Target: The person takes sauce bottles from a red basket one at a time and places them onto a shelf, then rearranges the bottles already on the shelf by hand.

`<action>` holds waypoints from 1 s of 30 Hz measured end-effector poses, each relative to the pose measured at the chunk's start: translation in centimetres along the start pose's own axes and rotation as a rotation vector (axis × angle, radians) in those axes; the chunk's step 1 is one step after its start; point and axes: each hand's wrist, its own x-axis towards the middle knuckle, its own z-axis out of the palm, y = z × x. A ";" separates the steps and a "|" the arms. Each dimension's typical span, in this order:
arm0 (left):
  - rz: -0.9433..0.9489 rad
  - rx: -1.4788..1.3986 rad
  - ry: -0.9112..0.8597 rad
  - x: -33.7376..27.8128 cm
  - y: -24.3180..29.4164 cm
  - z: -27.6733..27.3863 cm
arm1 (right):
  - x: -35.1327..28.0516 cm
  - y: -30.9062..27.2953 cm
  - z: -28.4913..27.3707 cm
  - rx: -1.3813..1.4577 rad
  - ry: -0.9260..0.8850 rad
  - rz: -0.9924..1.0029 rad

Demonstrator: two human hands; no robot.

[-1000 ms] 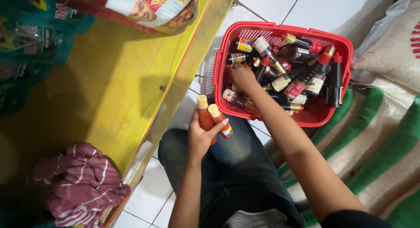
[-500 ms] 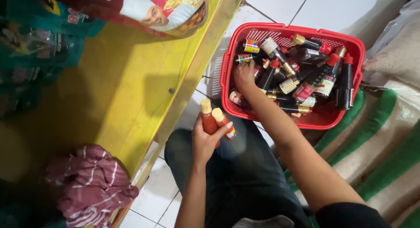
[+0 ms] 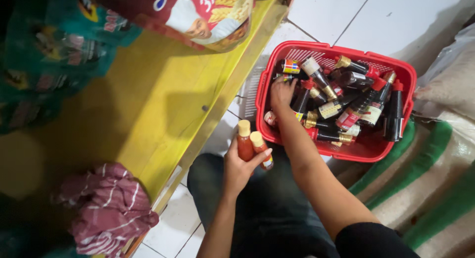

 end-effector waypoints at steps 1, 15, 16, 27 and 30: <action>0.027 0.004 0.001 -0.2 0.1 0.0 | 0.1 0.1 -0.2 0.039 -0.036 -0.004; -0.016 -0.098 0.035 -1.5 1.1 -1.1 | -5.4 9.0 -13.6 0.861 0.083 -0.192; 0.007 -0.102 0.042 -1.8 1.0 -1.2 | -6.0 9.9 -16.0 0.876 0.066 -0.140; 0.392 -0.334 0.031 -8.4 3.7 -4.8 | -15.7 16.2 -40.0 1.595 0.103 -0.112; 0.421 -0.392 0.009 -12.0 4.4 -7.2 | -18.3 13.9 -43.2 1.620 0.144 -0.166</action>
